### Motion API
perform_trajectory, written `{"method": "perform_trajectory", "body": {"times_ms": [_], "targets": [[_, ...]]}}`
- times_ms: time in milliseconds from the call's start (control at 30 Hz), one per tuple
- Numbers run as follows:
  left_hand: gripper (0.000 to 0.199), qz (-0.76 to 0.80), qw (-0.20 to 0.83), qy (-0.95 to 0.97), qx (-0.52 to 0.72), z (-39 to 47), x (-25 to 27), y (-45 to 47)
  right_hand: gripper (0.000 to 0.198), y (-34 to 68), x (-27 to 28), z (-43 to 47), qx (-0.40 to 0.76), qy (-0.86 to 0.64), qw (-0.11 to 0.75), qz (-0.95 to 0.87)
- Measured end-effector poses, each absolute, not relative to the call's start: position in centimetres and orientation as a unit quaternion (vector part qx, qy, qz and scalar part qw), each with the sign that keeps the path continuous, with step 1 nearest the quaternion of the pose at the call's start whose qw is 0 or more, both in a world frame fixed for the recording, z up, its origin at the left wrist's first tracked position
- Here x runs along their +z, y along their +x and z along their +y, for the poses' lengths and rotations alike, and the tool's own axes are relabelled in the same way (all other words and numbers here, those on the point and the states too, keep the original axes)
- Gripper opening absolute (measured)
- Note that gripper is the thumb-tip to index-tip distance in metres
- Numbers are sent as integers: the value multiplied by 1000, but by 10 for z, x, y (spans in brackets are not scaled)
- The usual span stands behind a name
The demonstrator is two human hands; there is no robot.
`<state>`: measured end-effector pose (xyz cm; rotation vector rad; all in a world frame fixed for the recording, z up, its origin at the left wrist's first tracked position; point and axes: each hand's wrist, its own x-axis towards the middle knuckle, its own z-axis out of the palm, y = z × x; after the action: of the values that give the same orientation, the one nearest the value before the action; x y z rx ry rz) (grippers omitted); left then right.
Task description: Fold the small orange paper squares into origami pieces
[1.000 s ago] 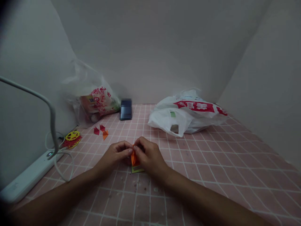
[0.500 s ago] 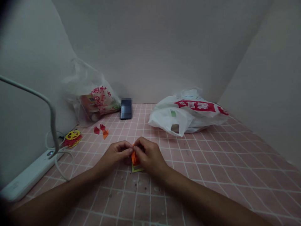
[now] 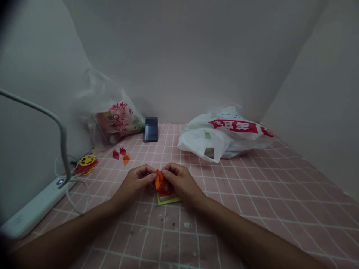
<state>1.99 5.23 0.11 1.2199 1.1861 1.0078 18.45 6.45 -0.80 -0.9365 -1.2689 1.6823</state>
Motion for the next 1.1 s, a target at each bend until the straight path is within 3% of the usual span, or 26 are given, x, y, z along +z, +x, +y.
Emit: {"method": "perform_trajectory", "body": {"times_ms": [367,1100], "targets": [[27,483,568,525,411,51,1,20,13,184,-5,65,494,-430,412,-634],[25,449,620,485,423,54,-4,18,16,184,-4,65,483,-421,416,-645]]}}
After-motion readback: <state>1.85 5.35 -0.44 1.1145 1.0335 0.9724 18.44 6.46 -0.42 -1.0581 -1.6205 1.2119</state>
